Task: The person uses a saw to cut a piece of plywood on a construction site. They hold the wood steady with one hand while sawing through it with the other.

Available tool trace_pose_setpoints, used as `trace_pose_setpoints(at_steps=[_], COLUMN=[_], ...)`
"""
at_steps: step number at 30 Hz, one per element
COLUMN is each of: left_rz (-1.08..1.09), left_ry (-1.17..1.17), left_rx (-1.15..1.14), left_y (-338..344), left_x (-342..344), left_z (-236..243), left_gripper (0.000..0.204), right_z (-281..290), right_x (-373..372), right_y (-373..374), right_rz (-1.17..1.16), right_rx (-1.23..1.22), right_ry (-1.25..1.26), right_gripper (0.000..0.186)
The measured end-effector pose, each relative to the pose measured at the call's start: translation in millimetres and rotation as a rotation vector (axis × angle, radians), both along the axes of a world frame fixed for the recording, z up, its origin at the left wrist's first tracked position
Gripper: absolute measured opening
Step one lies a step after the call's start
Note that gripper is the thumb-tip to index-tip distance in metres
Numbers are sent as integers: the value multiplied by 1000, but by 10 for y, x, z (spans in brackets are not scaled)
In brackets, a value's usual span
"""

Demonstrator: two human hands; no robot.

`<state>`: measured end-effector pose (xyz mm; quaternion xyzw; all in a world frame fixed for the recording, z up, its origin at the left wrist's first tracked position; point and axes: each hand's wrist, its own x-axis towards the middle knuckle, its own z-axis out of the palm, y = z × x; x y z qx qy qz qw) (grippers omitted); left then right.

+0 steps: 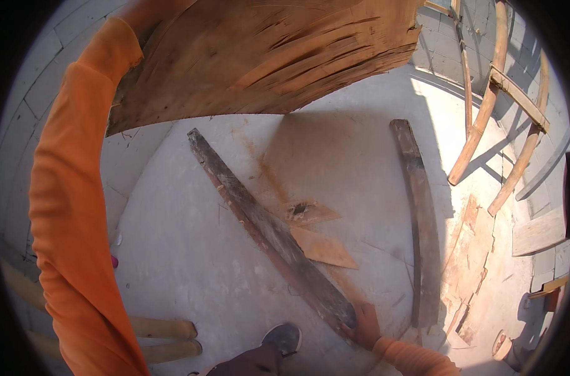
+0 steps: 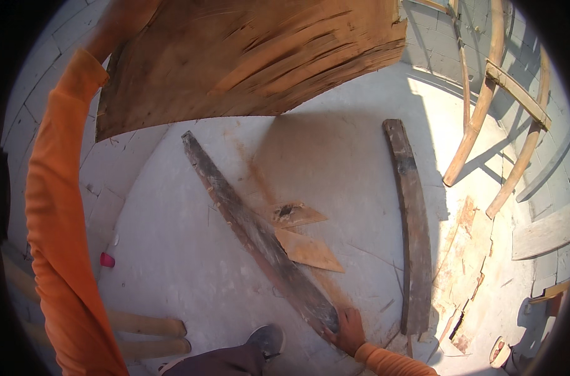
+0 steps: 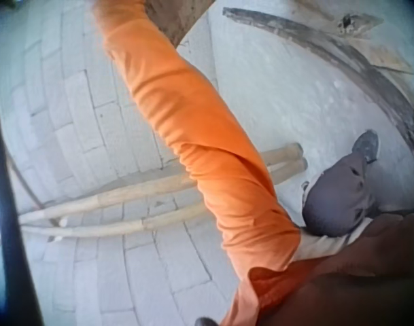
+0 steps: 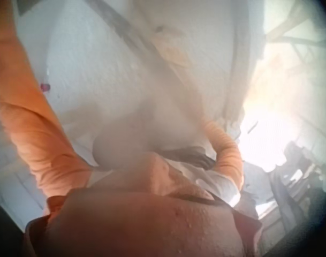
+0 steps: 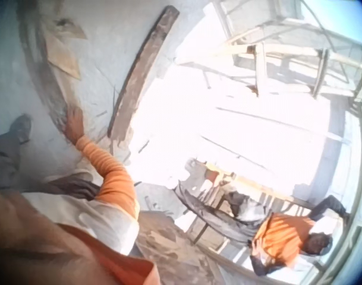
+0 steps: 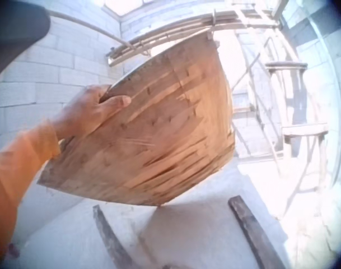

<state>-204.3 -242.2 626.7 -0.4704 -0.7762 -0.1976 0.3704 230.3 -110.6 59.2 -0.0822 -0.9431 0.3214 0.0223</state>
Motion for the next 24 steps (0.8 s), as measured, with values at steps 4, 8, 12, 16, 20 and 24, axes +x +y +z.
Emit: trace_pose_setpoints(at_steps=[4,8,12,16,20,24], left_rz=[11,-19,-73,17,21,67], left_ry=[-47,-88,-33,-90,-50,-56], left_rx=[18,24,17,64,26,31], left_y=[-91,-255,-488,-473,-595,-587], left_x=[-5,11,-128,-36,-170,-254], left_z=[-25,7,-24,-19,-27,23], left_gripper=[49,50,50,50,52,52], right_z=[14,19,136,203,93,149], right_x=[97,154,309,40,-925,-1811], right_y=[-138,-154,-194,-285,-761,-955], right_rz=[-115,-108,-160,-194,-203,-194], right_rx=[24,47,59,65,-32,47], right_ry=[-72,82,-1,28,120,117], right_gripper=[72,71,71,70,75,85])
